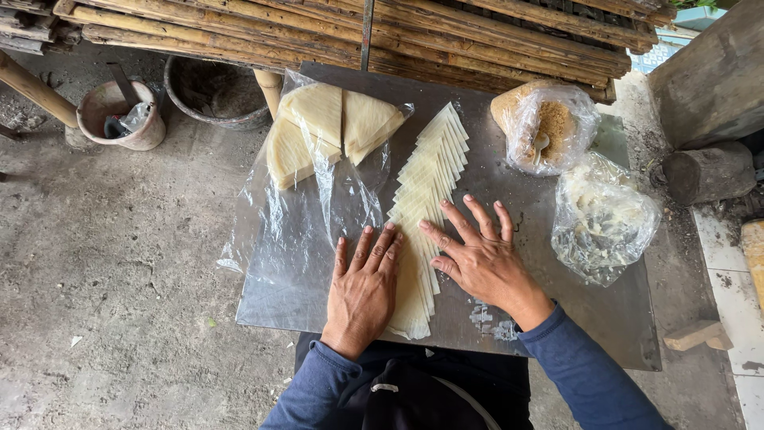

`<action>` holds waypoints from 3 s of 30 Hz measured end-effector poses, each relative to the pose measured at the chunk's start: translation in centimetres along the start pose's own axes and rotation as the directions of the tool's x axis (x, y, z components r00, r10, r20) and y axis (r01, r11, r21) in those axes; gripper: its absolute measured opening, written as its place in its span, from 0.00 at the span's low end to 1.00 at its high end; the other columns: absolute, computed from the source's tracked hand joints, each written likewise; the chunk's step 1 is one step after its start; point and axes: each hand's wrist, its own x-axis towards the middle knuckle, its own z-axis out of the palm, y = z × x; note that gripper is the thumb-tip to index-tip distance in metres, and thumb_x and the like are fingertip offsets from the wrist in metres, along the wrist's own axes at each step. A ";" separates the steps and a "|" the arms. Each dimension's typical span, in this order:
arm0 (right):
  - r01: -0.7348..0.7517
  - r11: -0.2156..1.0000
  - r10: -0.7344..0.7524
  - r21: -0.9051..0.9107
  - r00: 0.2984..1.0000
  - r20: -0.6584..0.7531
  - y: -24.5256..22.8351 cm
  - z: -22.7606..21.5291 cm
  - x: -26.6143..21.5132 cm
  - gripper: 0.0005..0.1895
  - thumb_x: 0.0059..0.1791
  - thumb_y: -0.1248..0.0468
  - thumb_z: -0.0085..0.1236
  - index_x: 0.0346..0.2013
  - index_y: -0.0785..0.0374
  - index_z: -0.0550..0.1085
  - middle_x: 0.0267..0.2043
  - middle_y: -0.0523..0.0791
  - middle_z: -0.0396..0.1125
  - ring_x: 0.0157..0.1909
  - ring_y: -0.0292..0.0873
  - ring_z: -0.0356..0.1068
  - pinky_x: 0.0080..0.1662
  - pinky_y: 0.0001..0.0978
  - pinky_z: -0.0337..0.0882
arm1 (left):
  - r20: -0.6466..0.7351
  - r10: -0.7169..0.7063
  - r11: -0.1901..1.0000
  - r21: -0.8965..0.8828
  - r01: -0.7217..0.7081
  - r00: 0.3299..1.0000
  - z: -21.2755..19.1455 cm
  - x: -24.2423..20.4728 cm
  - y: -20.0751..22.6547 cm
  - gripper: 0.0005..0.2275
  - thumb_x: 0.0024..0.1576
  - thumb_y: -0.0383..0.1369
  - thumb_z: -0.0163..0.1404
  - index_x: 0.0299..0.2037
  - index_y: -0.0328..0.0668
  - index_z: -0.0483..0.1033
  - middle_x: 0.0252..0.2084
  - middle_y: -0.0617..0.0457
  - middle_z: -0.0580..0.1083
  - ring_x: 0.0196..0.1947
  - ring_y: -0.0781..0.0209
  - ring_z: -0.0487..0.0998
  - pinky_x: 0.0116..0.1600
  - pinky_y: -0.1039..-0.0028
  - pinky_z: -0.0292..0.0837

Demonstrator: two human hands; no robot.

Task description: The person separates thin, triangular sheets of dough on a metal table. They then scoop a brown granular filling from a plastic bag using a white spoon and place it onto the sheets before folding them into small triangular packets.

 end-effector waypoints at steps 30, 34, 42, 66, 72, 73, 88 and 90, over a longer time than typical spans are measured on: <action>-0.034 0.999 0.035 0.017 0.998 -0.045 -0.4 0.6 0.3 0.28 0.53 0.42 0.47 0.67 0.44 0.69 0.68 0.47 0.58 0.73 0.54 0.46 0.69 0.64 0.38 | -0.029 0.007 0.999 0.038 -0.006 1.000 -2.2 2.1 0.8 0.19 0.56 0.28 0.46 0.59 0.44 0.75 0.62 0.55 0.71 0.66 0.45 0.65 0.72 0.32 0.32; -0.019 0.999 0.022 0.041 0.998 -0.061 0.0 -0.7 0.2 0.26 0.52 0.44 0.49 0.63 0.45 0.71 0.68 0.46 0.59 0.73 0.54 0.47 0.69 0.63 0.39 | -0.016 0.030 0.999 0.036 -0.029 0.999 -2.4 2.8 0.6 0.16 0.55 0.30 0.48 0.53 0.42 0.78 0.58 0.55 0.75 0.64 0.46 0.67 0.72 0.31 0.32; -0.128 0.991 0.125 -0.023 0.986 -0.112 1.5 -3.4 -3.2 0.21 0.51 0.50 0.57 0.56 0.51 0.77 0.67 0.46 0.61 0.72 0.53 0.51 0.70 0.57 0.43 | 0.021 0.080 0.996 0.024 -0.080 0.997 -1.5 4.8 -0.5 0.07 0.61 0.36 0.52 0.42 0.44 0.79 0.40 0.55 0.77 0.48 0.55 0.77 0.74 0.34 0.38; -0.637 0.733 0.655 -0.240 0.755 -0.004 15.8 -1.5 -11.0 0.24 0.48 0.72 0.53 0.54 0.44 0.80 0.51 0.41 0.65 0.55 0.46 0.58 0.53 0.42 0.53 | -0.067 0.229 0.921 -0.307 -0.239 0.971 -0.9 6.9 -4.5 0.08 0.54 0.34 0.58 0.37 0.37 0.79 0.37 0.46 0.73 0.44 0.45 0.74 0.52 0.59 0.72; -0.648 0.748 0.657 -0.143 0.754 0.012 16.0 -1.9 -11.8 0.29 0.44 0.75 0.55 0.54 0.43 0.81 0.50 0.41 0.65 0.54 0.47 0.58 0.52 0.42 0.52 | -0.070 0.238 0.932 -0.263 -0.248 0.969 -0.4 6.8 -4.6 0.09 0.54 0.34 0.58 0.38 0.36 0.78 0.37 0.45 0.73 0.44 0.44 0.74 0.52 0.58 0.72; -0.652 0.746 0.661 -0.133 0.750 0.027 16.2 -2.1 -12.1 0.29 0.43 0.76 0.56 0.53 0.43 0.81 0.50 0.41 0.65 0.54 0.47 0.58 0.52 0.42 0.52 | -0.076 0.243 0.935 -0.248 -0.255 0.967 -0.3 6.8 -4.6 0.09 0.55 0.34 0.57 0.38 0.36 0.78 0.38 0.45 0.73 0.44 0.44 0.74 0.52 0.58 0.72; -0.148 0.703 0.278 0.695 0.957 -0.077 9.9 -2.6 -8.9 0.25 0.56 0.67 0.47 0.69 0.54 0.66 0.62 0.46 0.63 0.58 0.40 0.62 0.62 0.30 0.65 | -0.030 0.189 0.964 -0.184 -0.192 0.981 -0.1 6.5 -4.0 0.13 0.63 0.33 0.45 0.53 0.33 0.72 0.59 0.44 0.70 0.62 0.45 0.69 0.74 0.52 0.52; -0.141 0.831 0.186 0.537 0.982 -0.029 6.4 -1.2 -6.4 0.30 0.56 0.62 0.49 0.74 0.52 0.60 0.67 0.50 0.53 0.60 0.44 0.58 0.63 0.33 0.65 | 0.011 0.160 0.967 -0.203 -0.154 0.987 -0.1 6.4 -4.0 0.15 0.65 0.34 0.42 0.57 0.33 0.70 0.63 0.45 0.68 0.67 0.48 0.66 0.77 0.51 0.45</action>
